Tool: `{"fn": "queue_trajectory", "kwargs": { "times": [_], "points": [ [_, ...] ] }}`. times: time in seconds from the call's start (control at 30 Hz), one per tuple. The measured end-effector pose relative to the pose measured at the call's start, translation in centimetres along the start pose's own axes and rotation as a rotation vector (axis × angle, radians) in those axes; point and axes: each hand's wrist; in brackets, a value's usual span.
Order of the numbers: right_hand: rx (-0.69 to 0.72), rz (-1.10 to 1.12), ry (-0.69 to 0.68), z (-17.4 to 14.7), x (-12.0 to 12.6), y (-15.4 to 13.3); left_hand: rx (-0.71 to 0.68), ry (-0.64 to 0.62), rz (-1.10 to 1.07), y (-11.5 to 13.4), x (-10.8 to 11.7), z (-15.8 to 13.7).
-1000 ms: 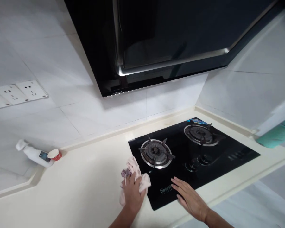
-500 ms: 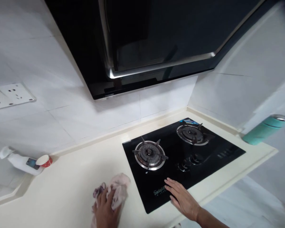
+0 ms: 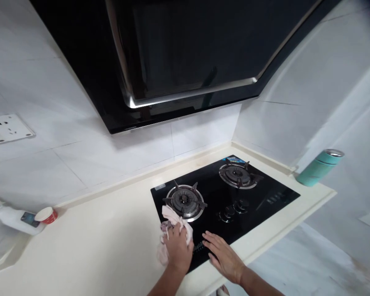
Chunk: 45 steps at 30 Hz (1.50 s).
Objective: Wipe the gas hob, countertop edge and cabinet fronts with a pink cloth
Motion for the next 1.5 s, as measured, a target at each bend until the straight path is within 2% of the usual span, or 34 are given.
{"fn": "queue_trajectory", "kwargs": {
  "times": [0.07,0.17,0.27,0.33,0.43,0.57,0.67,0.73,0.83,0.93,1.03,1.2,1.3,1.4,1.5],
  "points": [
    [-0.009,0.012,-0.008,-0.1,-0.1,0.0,-0.041,-0.042,-0.004,1.0,-0.6,-2.3],
    [-0.016,0.023,-0.009,-0.2,-0.3,0.0,-0.161,-0.105,-0.052,0.8,-1.6,-6.8],
    [-0.018,0.018,0.013,-0.3,-0.4,-0.1,-0.206,-0.053,-0.091,-0.4,-2.3,-10.4],
    [-0.011,0.012,0.029,-0.4,-0.5,-0.1,-0.189,-0.023,-0.091,-1.1,-2.3,-11.2],
    [-0.005,0.010,0.037,-0.4,-0.5,0.0,-0.121,-0.055,-0.066,-1.7,-1.5,-9.3],
    [-0.001,0.027,0.040,-0.6,-0.5,0.2,-0.011,-0.086,-0.057,-1.0,-1.2,-3.6],
    [0.010,0.023,0.046,-0.7,-0.5,0.4,0.005,-0.121,-0.046,0.1,-1.7,-0.6],
    [0.013,0.011,0.046,-0.7,-0.6,0.4,-0.027,-0.146,-0.035,0.6,-1.6,-0.1],
    [0.020,-0.015,0.030,-0.6,-0.6,0.2,-0.067,-0.137,-0.046,0.2,-0.7,-1.7],
    [0.026,-0.024,0.030,-0.6,-0.5,0.1,-0.024,-0.084,-0.009,-2.3,1.0,-4.3],
    [0.015,-0.014,0.024,-0.6,-0.3,0.1,0.056,-0.046,0.102,-6.3,3.3,-5.7],
    [0.008,-0.028,0.005,-0.4,-0.1,-0.1,0.295,0.021,0.255,-13.6,7.4,-3.1],
    [0.016,-0.045,0.000,-0.3,0.0,-0.1,0.414,0.072,0.278,-16.6,8.8,-0.7],
    [0.034,-0.058,0.013,-0.3,0.1,-0.1,0.522,0.083,0.294,-17.0,8.7,0.5],
    [0.044,-0.051,0.026,-0.4,0.1,0.0,0.551,0.045,0.295,-14.3,7.1,0.2]
  ]
}}
Point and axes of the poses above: each hand's wrist, its own z-axis towards the middle knuckle, its own x-axis out of the back of the hand, y = z × x, and after that the axes turned 10 degrees about y, right-handed
